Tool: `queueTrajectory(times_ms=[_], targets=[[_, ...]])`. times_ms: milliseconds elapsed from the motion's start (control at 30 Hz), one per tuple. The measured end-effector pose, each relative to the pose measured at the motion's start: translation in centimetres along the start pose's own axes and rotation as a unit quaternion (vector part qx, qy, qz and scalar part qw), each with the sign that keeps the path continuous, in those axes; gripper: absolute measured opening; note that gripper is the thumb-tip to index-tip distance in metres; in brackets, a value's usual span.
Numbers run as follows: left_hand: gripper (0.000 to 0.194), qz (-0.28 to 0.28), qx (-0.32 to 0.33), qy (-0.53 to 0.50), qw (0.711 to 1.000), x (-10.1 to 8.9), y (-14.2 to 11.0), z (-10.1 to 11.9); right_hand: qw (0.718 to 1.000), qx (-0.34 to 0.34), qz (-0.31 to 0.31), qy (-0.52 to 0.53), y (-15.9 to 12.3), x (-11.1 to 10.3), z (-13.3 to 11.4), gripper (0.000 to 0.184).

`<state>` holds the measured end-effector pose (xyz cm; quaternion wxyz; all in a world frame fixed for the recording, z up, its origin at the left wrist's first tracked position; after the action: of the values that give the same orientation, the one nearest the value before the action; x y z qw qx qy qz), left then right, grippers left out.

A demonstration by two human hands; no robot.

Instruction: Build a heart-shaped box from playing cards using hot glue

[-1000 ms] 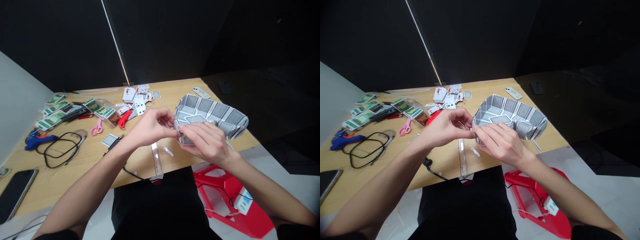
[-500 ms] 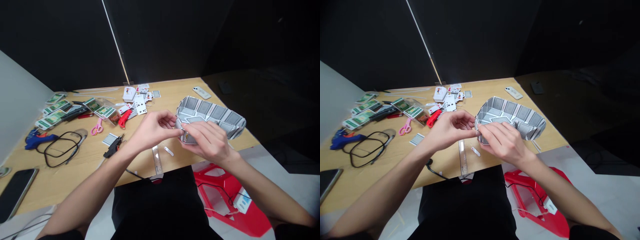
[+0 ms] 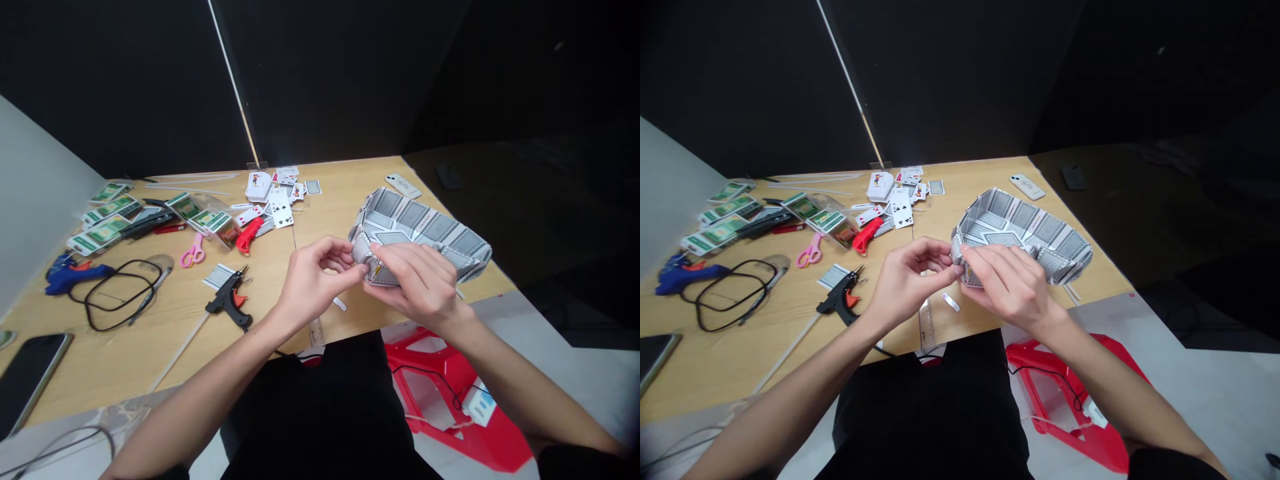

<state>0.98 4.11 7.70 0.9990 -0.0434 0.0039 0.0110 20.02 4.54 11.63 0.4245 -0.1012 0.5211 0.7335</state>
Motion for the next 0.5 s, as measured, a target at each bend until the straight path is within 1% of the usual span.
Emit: queueTrajectory(times_ms=[133,200,333,500], targets=[[0.046,-0.030,-0.018,-0.066,0.997,0.34,-0.07,-0.55,1.000,0.006,0.007,-0.013,0.15,-0.48,0.22,0.044],[0.049,-0.043,-0.029,-0.083,0.995,0.34,-0.21,-0.74,1.000,0.012,0.007,-0.014,0.17,-0.64,0.31,0.044],[0.047,-0.041,-0.013,-0.060,0.997,0.06,-0.32,-0.74,1.000,0.007,0.001,-0.012,0.12,-0.54,0.17,0.045],[0.036,-0.026,0.014,-0.018,0.999,0.09,-0.18,-0.43,1.000,0.000,-0.009,-0.011,0.17,-0.20,-0.05,0.046]])
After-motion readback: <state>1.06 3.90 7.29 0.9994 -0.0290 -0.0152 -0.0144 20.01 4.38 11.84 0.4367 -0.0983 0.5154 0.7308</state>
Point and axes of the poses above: each hand's wrist, its own y-axis towards the middle knuckle, its own x-axis out of the palm, z = x × y, the point moved 4 cm from there along y, towards the middle knuckle, and after that the axes turned 14 degrees about -x, right-handed, at the moved point
